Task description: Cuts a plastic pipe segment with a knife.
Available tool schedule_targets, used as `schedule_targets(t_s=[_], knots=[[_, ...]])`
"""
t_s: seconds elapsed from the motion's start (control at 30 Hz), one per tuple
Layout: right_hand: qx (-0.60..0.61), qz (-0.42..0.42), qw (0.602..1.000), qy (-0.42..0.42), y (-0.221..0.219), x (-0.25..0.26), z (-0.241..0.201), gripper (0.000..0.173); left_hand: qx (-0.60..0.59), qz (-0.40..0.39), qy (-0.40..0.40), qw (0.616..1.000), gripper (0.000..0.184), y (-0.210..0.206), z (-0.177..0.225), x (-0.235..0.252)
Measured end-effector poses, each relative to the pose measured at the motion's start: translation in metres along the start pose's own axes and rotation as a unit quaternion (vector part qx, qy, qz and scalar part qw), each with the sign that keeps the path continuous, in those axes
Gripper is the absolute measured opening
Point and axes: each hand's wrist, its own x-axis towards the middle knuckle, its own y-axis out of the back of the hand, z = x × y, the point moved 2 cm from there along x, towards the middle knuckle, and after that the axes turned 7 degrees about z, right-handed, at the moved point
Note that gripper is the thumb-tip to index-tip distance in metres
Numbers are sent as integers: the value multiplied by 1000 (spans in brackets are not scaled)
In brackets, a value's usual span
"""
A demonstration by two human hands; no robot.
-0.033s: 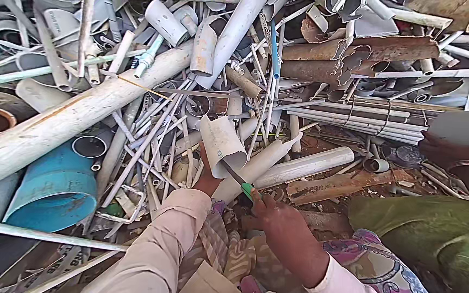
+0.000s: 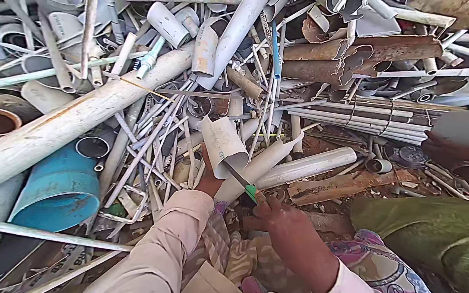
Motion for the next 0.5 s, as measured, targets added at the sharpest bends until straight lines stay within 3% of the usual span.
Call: schedule_targets(t_s=[0.07,0.1,0.13,0.17,0.2,0.23,0.27,0.3,0.33,0.4,0.47,0.5], knots=[[-12,91,995,33,13,-22,12,50,-71,-129,-2,989,63,20,-8,14],[-13,117,992,47,20,-31,17,50,-82,-144,0,986,65,19,-8,14],[-19,126,990,54,25,-36,20,49,-49,-78,6,996,69,9,-3,2],[-29,133,989,56,24,-38,21,49,34,126,48,990,72,-24,8,-20],[-40,132,989,46,18,-37,19,51,109,220,78,966,72,-37,11,-29],[-46,123,991,27,11,-34,15,53,151,187,66,968,73,-21,4,-33],[-58,115,992,9,4,-29,11,51,144,63,44,987,77,13,-7,-29],[-66,109,992,-7,-3,-23,9,49,123,-3,31,992,79,33,-19,-16],[-69,89,993,-24,-9,-18,5,49,98,-27,28,994,79,41,-30,-6],[-67,38,996,-49,-14,-10,2,51,83,9,45,996,74,28,-35,-8],[-57,26,997,-49,-11,-10,1,52,104,171,87,976,65,-27,-18,-28],[-49,30,998,-40,-6,-14,2,54,96,184,88,974,63,-42,-9,-36]])
